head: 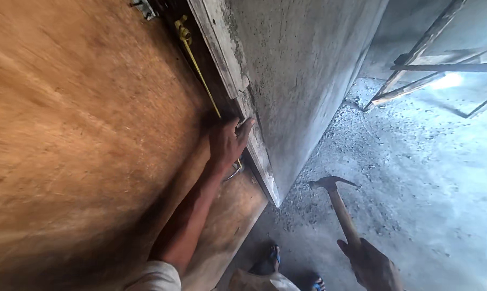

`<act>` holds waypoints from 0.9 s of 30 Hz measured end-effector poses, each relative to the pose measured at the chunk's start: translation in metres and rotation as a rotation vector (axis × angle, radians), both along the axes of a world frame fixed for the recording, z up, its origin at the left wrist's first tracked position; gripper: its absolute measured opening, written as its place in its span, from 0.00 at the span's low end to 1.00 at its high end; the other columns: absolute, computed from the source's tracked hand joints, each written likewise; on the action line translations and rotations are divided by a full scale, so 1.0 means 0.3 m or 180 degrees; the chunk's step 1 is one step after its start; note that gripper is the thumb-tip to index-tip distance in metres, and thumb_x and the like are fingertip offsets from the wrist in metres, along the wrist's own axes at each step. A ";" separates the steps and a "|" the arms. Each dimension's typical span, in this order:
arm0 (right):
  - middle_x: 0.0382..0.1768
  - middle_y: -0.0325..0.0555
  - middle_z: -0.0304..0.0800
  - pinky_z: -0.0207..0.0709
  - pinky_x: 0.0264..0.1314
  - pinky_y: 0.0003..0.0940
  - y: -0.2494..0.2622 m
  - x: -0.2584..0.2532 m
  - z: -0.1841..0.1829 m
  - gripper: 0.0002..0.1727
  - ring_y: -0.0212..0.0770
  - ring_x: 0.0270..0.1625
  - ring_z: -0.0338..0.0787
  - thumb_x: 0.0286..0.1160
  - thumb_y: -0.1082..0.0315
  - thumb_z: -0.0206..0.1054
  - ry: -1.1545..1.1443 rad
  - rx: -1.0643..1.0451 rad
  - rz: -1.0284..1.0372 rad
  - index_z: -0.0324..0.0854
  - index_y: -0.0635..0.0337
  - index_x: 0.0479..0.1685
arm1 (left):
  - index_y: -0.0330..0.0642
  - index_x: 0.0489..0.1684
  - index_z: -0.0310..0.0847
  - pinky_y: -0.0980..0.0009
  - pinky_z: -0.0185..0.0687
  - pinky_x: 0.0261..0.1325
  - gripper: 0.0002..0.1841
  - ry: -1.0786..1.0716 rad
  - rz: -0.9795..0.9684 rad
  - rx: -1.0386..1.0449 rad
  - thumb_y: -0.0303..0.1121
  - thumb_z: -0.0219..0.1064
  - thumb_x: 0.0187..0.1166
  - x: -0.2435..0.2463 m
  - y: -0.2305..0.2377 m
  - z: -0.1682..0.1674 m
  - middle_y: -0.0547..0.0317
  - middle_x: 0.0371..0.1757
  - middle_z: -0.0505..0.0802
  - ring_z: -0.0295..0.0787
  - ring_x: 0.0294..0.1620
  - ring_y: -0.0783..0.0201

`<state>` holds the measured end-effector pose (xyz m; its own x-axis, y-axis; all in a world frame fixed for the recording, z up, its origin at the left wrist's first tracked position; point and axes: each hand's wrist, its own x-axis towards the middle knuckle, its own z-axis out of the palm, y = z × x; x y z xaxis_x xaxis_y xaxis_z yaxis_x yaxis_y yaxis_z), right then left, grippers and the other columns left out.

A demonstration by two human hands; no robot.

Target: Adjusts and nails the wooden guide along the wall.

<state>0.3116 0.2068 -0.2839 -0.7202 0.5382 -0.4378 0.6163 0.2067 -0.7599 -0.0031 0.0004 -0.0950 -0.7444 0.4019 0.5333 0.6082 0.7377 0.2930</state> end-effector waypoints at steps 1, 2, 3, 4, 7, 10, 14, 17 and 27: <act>0.20 0.47 0.83 0.79 0.27 0.49 -0.006 0.001 -0.002 0.24 0.44 0.19 0.83 0.75 0.47 0.73 0.0017 -0.0011 0.0002 0.84 0.63 0.41 | 0.38 0.28 0.83 0.52 0.76 0.25 0.27 0.0042 0.0017 0.0035 0.55 0.60 0.87 -0.002 0.005 -0.004 0.50 0.19 0.83 0.81 0.20 0.51; 0.19 0.46 0.82 0.79 0.26 0.47 -0.018 0.008 -0.005 0.23 0.43 0.19 0.83 0.75 0.47 0.73 0.0031 -0.0049 0.0002 0.83 0.63 0.41 | 0.38 0.28 0.82 0.51 0.75 0.26 0.27 0.0032 0.0028 0.0026 0.55 0.60 0.88 0.006 0.001 -0.008 0.49 0.20 0.82 0.81 0.21 0.50; 0.19 0.44 0.82 0.79 0.25 0.46 -0.027 0.015 -0.006 0.23 0.42 0.18 0.82 0.75 0.47 0.73 0.0058 -0.0097 -0.0001 0.83 0.62 0.41 | 0.38 0.28 0.81 0.50 0.75 0.27 0.27 -0.0004 0.0031 -0.0008 0.55 0.59 0.88 0.015 -0.003 -0.006 0.49 0.20 0.82 0.81 0.22 0.49; 0.18 0.43 0.82 0.79 0.24 0.44 -0.028 0.018 -0.005 0.23 0.41 0.18 0.82 0.74 0.46 0.73 0.0096 -0.0127 -0.0014 0.83 0.61 0.40 | 0.38 0.29 0.81 0.50 0.75 0.28 0.28 -0.0033 0.0036 -0.0037 0.55 0.58 0.88 0.017 0.000 0.001 0.48 0.21 0.82 0.82 0.23 0.48; 0.17 0.42 0.81 0.78 0.23 0.43 -0.039 0.037 0.001 0.23 0.40 0.17 0.81 0.74 0.46 0.74 0.0093 -0.0096 0.0024 0.82 0.60 0.37 | 0.37 0.29 0.80 0.48 0.76 0.28 0.28 -0.0064 0.0108 -0.0099 0.55 0.57 0.89 0.035 0.006 0.012 0.46 0.21 0.82 0.83 0.25 0.46; 0.18 0.44 0.82 0.79 0.25 0.45 -0.035 0.044 0.022 0.23 0.42 0.18 0.82 0.74 0.47 0.74 0.0038 -0.0040 0.0073 0.83 0.61 0.39 | 0.36 0.29 0.82 0.47 0.77 0.29 0.29 -0.0033 0.0198 -0.0064 0.56 0.57 0.89 0.040 0.020 0.018 0.45 0.23 0.83 0.85 0.27 0.45; 0.18 0.45 0.82 0.80 0.26 0.47 -0.047 0.046 0.054 0.24 0.43 0.19 0.83 0.75 0.45 0.72 0.0164 0.0151 0.0102 0.83 0.62 0.39 | 0.36 0.32 0.82 0.46 0.78 0.31 0.28 -0.0092 0.0184 0.0018 0.55 0.58 0.89 0.052 0.018 0.011 0.44 0.26 0.84 0.85 0.29 0.44; 0.16 0.41 0.79 0.76 0.21 0.46 -0.067 -0.026 0.116 0.31 0.41 0.16 0.81 0.78 0.37 0.61 0.0947 0.0755 0.0246 0.84 0.61 0.39 | 0.36 0.30 0.82 0.49 0.78 0.31 0.27 0.0018 0.0022 0.0114 0.54 0.58 0.89 0.033 0.010 0.003 0.46 0.24 0.83 0.84 0.27 0.47; 0.16 0.35 0.71 0.68 0.21 0.33 -0.181 -0.549 0.603 0.25 0.33 0.17 0.73 0.86 0.45 0.57 0.2675 0.1604 0.0223 0.79 0.61 0.42 | 0.37 0.33 0.87 0.57 0.79 0.22 0.16 0.0010 -0.0722 0.0420 0.41 0.65 0.83 0.133 0.119 -0.035 0.55 0.17 0.84 0.82 0.17 0.58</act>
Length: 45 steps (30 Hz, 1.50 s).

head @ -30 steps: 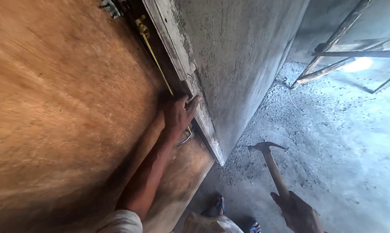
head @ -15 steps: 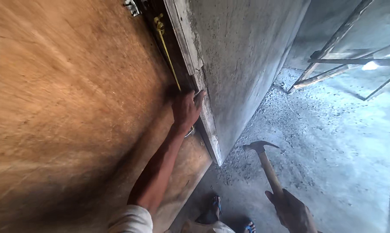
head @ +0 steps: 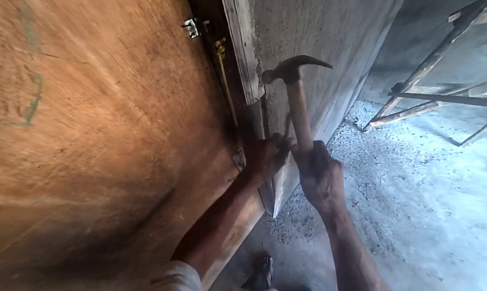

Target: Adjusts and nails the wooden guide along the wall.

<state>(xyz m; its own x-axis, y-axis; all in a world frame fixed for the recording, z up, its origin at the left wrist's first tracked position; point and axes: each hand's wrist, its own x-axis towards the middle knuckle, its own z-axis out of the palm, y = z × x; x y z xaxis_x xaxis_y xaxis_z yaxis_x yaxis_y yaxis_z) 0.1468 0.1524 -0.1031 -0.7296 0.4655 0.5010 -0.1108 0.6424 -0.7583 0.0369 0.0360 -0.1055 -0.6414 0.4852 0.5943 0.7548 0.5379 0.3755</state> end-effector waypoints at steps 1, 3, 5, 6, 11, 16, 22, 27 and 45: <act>0.16 0.34 0.70 0.67 0.21 0.33 0.007 0.010 0.004 0.25 0.32 0.17 0.73 0.86 0.43 0.57 0.0038 -0.0001 -0.0030 0.78 0.59 0.41 | 0.38 0.32 0.86 0.58 0.75 0.20 0.16 0.0054 0.0004 -0.0024 0.42 0.64 0.83 0.021 0.016 -0.007 0.56 0.15 0.82 0.80 0.15 0.58; 0.16 0.30 0.73 0.73 0.18 0.27 0.064 0.071 0.010 0.25 0.26 0.15 0.75 0.87 0.42 0.56 0.0364 -0.0181 -0.0010 0.79 0.58 0.43 | 0.38 0.35 0.87 0.56 0.80 0.22 0.19 0.0001 0.0100 -0.0226 0.46 0.62 0.86 0.026 0.025 0.015 0.55 0.16 0.84 0.83 0.16 0.56; 0.17 0.30 0.76 0.76 0.16 0.28 0.126 0.194 -0.007 0.24 0.26 0.16 0.78 0.87 0.42 0.58 0.0539 -0.0572 0.0059 0.78 0.56 0.48 | 0.37 0.38 0.87 0.50 0.83 0.26 0.21 -0.0238 0.0100 -0.0459 0.49 0.61 0.87 0.052 -0.025 0.029 0.50 0.20 0.86 0.87 0.21 0.52; 0.19 0.29 0.77 0.77 0.14 0.28 0.153 0.259 -0.015 0.24 0.27 0.15 0.79 0.86 0.40 0.59 0.0537 -0.0767 -0.0001 0.77 0.54 0.48 | 0.38 0.38 0.86 0.51 0.82 0.26 0.21 -0.0290 0.0061 -0.0471 0.49 0.62 0.88 0.072 -0.062 0.027 0.50 0.21 0.87 0.86 0.21 0.53; 0.21 0.25 0.77 0.77 0.14 0.26 0.259 0.499 -0.122 0.19 0.27 0.16 0.78 0.86 0.41 0.61 0.0482 -0.1320 -0.0293 0.73 0.46 0.50 | 0.38 0.21 0.82 0.73 0.66 0.17 0.19 0.0364 -0.0103 0.0069 0.42 0.68 0.83 0.139 -0.190 -0.033 0.61 0.13 0.78 0.71 0.12 0.71; 0.19 0.23 0.76 0.76 0.13 0.23 0.259 0.655 -0.350 0.21 0.23 0.14 0.77 0.83 0.44 0.64 -0.0078 -0.1515 -0.0724 0.73 0.53 0.46 | 0.36 0.20 0.83 0.78 0.70 0.23 0.19 0.0680 0.0024 0.0393 0.39 0.69 0.82 0.245 -0.332 -0.082 0.58 0.15 0.82 0.76 0.16 0.75; 0.16 0.27 0.75 0.77 0.16 0.26 0.221 0.744 -0.539 0.23 0.24 0.14 0.77 0.80 0.44 0.63 -0.1502 -0.1400 -0.0884 0.79 0.58 0.41 | 0.33 0.25 0.83 0.85 0.76 0.36 0.23 0.0900 0.0724 0.0640 0.44 0.64 0.87 0.415 -0.472 -0.047 0.62 0.21 0.85 0.81 0.28 0.85; 0.17 0.29 0.77 0.79 0.18 0.27 0.212 0.727 -0.592 0.21 0.25 0.15 0.79 0.81 0.46 0.64 -0.1774 -0.1487 -0.0560 0.81 0.58 0.42 | 0.46 0.37 0.87 0.78 0.84 0.50 0.09 0.0839 0.0764 0.1276 0.39 0.67 0.84 0.497 -0.555 -0.051 0.77 0.36 0.92 0.88 0.42 0.82; 0.25 0.38 0.85 0.84 0.26 0.34 0.047 0.923 -0.712 0.24 0.32 0.22 0.86 0.80 0.49 0.65 -0.2498 -0.1691 -0.0274 0.79 0.63 0.56 | 0.55 0.45 0.88 0.84 0.83 0.53 0.09 -0.0049 -0.0598 0.0679 0.47 0.68 0.83 0.352 -0.492 -0.124 0.85 0.43 0.92 0.86 0.47 0.90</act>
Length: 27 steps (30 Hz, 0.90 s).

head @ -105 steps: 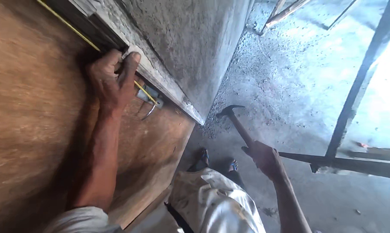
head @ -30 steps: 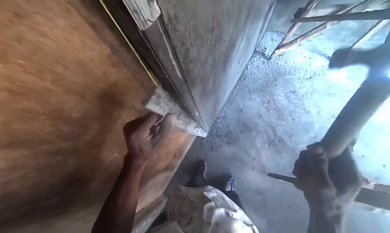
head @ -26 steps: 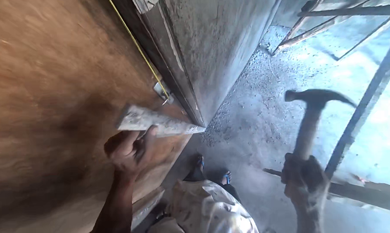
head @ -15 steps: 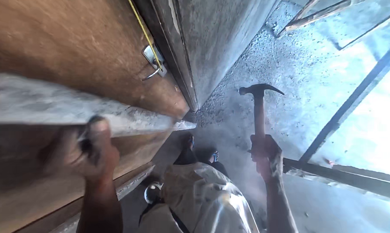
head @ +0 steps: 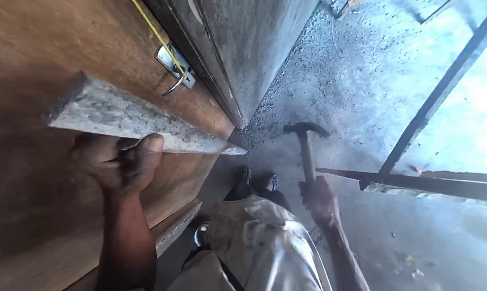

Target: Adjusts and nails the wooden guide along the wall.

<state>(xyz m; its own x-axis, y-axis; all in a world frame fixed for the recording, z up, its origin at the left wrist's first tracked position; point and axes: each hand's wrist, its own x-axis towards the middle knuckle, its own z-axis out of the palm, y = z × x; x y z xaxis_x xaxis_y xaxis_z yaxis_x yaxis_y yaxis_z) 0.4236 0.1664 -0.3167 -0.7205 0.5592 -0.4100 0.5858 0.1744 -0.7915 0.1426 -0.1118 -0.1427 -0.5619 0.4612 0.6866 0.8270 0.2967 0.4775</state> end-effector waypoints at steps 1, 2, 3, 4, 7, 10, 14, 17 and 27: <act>0.25 0.39 0.83 0.83 0.27 0.36 -0.017 0.000 -0.013 0.23 0.34 0.22 0.84 0.81 0.50 0.66 -0.0216 -0.0132 0.0112 0.78 0.63 0.58 | 0.50 0.44 0.86 0.82 0.83 0.54 0.11 0.0012 0.0007 -0.0244 0.47 0.69 0.81 -0.012 0.019 0.016 0.79 0.42 0.91 0.86 0.47 0.88; 0.26 0.40 0.82 0.80 0.29 0.38 -0.036 -0.005 -0.029 0.22 0.36 0.23 0.83 0.82 0.50 0.66 -0.0458 -0.0205 0.0190 0.79 0.61 0.56 | 0.43 0.41 0.84 0.80 0.82 0.52 0.14 0.0043 0.0049 -0.0535 0.46 0.69 0.81 -0.021 0.056 0.039 0.69 0.38 0.90 0.85 0.43 0.85; 0.29 0.44 0.83 0.80 0.33 0.42 -0.053 -0.012 -0.048 0.22 0.39 0.27 0.83 0.83 0.50 0.65 -0.0659 -0.0238 0.0227 0.80 0.62 0.56 | 0.37 0.34 0.82 0.78 0.80 0.43 0.18 0.0142 0.0122 -0.0796 0.45 0.68 0.82 -0.032 0.112 0.063 0.60 0.31 0.87 0.83 0.34 0.80; 0.31 0.46 0.84 0.80 0.38 0.46 -0.067 -0.018 -0.070 0.22 0.43 0.30 0.84 0.84 0.50 0.64 -0.0788 -0.0282 0.0198 0.81 0.62 0.56 | 0.35 0.25 0.79 0.75 0.73 0.30 0.21 0.0297 0.0194 -0.0963 0.44 0.65 0.84 -0.045 0.182 0.077 0.55 0.21 0.83 0.79 0.23 0.74; 0.24 0.39 0.79 0.79 0.27 0.37 -0.091 -0.022 -0.111 0.20 0.35 0.21 0.80 0.88 0.50 0.59 -0.0396 -0.0526 -0.0462 0.80 0.60 0.52 | 0.36 0.18 0.77 0.68 0.65 0.22 0.26 0.0456 0.0152 -0.0849 0.45 0.59 0.88 -0.085 0.408 0.077 0.54 0.13 0.78 0.73 0.14 0.68; 0.16 0.33 0.74 0.77 0.15 0.27 -0.085 -0.062 -0.020 0.18 0.30 0.12 0.75 0.94 0.57 0.49 0.0896 -0.0962 -0.1726 0.76 0.63 0.51 | 0.41 0.23 0.82 0.67 0.68 0.27 0.24 0.0383 0.0253 -0.0681 0.48 0.58 0.88 -0.110 0.609 0.119 0.63 0.16 0.80 0.75 0.17 0.71; 0.13 0.32 0.71 0.78 0.12 0.29 -0.092 -0.192 0.102 0.21 0.31 0.10 0.74 0.98 0.55 0.37 0.2781 -0.1361 -0.3124 0.68 0.55 0.39 | 0.50 0.21 0.81 0.67 0.68 0.31 0.23 0.0346 0.0337 -0.0509 0.51 0.56 0.87 -0.120 0.798 0.244 0.73 0.18 0.79 0.75 0.21 0.76; 0.11 0.33 0.74 0.79 0.12 0.30 -0.151 -0.285 0.121 0.24 0.31 0.10 0.76 0.96 0.54 0.39 0.2744 -0.1887 -0.2716 0.72 0.58 0.35 | 0.52 0.20 0.82 0.69 0.67 0.31 0.21 0.0312 0.0212 -0.0294 0.49 0.58 0.85 -0.051 0.943 0.290 0.76 0.17 0.78 0.75 0.20 0.78; 0.12 0.35 0.70 0.76 0.13 0.28 0.078 -0.270 0.165 0.22 0.31 0.10 0.72 0.98 0.54 0.42 0.2444 -0.2508 -0.2529 0.69 0.60 0.36 | 0.44 0.34 0.88 0.61 0.76 0.41 0.25 0.0004 -0.0247 -0.0580 0.53 0.53 0.88 0.076 1.211 0.254 0.64 0.26 0.88 0.86 0.31 0.68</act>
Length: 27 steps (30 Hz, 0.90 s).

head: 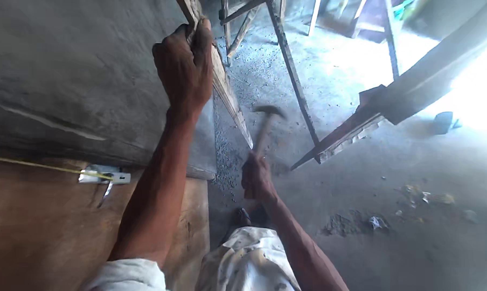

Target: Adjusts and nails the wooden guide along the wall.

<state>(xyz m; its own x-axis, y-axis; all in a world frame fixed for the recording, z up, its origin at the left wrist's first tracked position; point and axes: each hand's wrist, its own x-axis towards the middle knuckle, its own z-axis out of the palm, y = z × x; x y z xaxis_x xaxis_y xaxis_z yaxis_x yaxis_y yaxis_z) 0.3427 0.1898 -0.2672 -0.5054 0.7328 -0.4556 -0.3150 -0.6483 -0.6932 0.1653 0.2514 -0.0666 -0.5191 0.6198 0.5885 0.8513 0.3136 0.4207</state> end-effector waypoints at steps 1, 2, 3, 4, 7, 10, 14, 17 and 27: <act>0.13 0.34 0.69 0.75 0.13 0.27 0.033 0.015 0.008 0.21 0.30 0.10 0.72 0.97 0.55 0.45 -0.0015 -0.0029 0.0221 0.70 0.60 0.38 | 0.43 0.35 0.88 0.62 0.77 0.40 0.25 -0.0023 -0.0106 0.0029 0.53 0.53 0.88 0.013 0.016 0.003 0.64 0.26 0.88 0.85 0.30 0.69; 0.13 0.34 0.68 0.75 0.12 0.26 0.047 0.026 0.009 0.20 0.30 0.10 0.71 0.97 0.55 0.47 0.0015 -0.0065 0.0154 0.70 0.60 0.38 | 0.43 0.33 0.86 0.64 0.77 0.40 0.25 -0.0040 -0.0166 0.0024 0.53 0.53 0.89 0.005 0.020 -0.002 0.66 0.25 0.85 0.83 0.29 0.71; 0.12 0.34 0.67 0.74 0.12 0.26 0.059 0.024 0.006 0.20 0.30 0.09 0.70 0.97 0.55 0.46 0.0108 -0.0044 -0.0088 0.69 0.59 0.37 | 0.43 0.31 0.83 0.65 0.75 0.39 0.25 -0.0010 -0.0161 0.0000 0.53 0.52 0.89 -0.004 0.018 -0.005 0.66 0.24 0.83 0.80 0.27 0.72; 0.11 0.34 0.66 0.74 0.13 0.27 0.074 0.010 0.004 0.21 0.30 0.09 0.70 0.97 0.54 0.43 0.0202 -0.0008 -0.0342 0.68 0.58 0.37 | 0.42 0.30 0.83 0.65 0.73 0.38 0.26 0.0025 -0.0163 0.0053 0.53 0.52 0.89 -0.009 0.030 0.001 0.66 0.23 0.82 0.79 0.26 0.72; 0.11 0.35 0.68 0.74 0.12 0.27 0.093 0.028 -0.011 0.22 0.31 0.09 0.71 0.97 0.54 0.44 0.0080 -0.0077 0.0096 0.69 0.60 0.35 | 0.45 0.29 0.83 0.69 0.72 0.35 0.24 0.0060 -0.0135 0.0129 0.52 0.54 0.88 0.029 0.061 -0.033 0.70 0.22 0.81 0.78 0.24 0.76; 0.14 0.35 0.69 0.73 0.12 0.25 0.133 0.126 -0.055 0.18 0.29 0.10 0.70 0.96 0.54 0.49 -0.0246 -0.0146 0.0435 0.71 0.60 0.42 | 0.40 0.36 0.85 0.65 0.76 0.42 0.26 -0.0109 -0.0126 -0.0168 0.54 0.53 0.89 0.016 0.064 -0.095 0.64 0.27 0.84 0.81 0.30 0.71; 0.14 0.34 0.69 0.73 0.11 0.27 0.143 0.302 -0.192 0.18 0.30 0.10 0.70 0.95 0.55 0.51 -0.0694 -0.0337 0.0024 0.71 0.59 0.40 | 0.36 0.35 0.83 0.76 0.72 0.31 0.25 -0.0031 -0.0717 -0.0305 0.50 0.54 0.90 -0.060 -0.045 -0.170 0.66 0.22 0.80 0.73 0.22 0.81; 0.14 0.35 0.69 0.75 0.12 0.30 0.126 0.427 -0.291 0.17 0.32 0.10 0.72 0.95 0.54 0.51 -0.1139 -0.0312 0.0153 0.71 0.60 0.43 | 0.34 0.24 0.78 0.84 0.68 0.28 0.22 0.0095 -0.1109 -0.0162 0.44 0.63 0.86 -0.123 -0.156 -0.164 0.68 0.20 0.78 0.70 0.21 0.86; 0.20 0.39 0.78 0.77 0.25 0.39 0.139 0.462 -0.320 0.21 0.36 0.19 0.80 0.88 0.49 0.57 -0.2604 0.1620 0.1183 0.80 0.59 0.52 | 0.37 0.56 0.85 0.75 0.86 0.60 0.15 -0.0384 -0.1042 0.0296 0.37 0.56 0.91 -0.129 -0.224 -0.177 0.63 0.51 0.94 0.89 0.51 0.79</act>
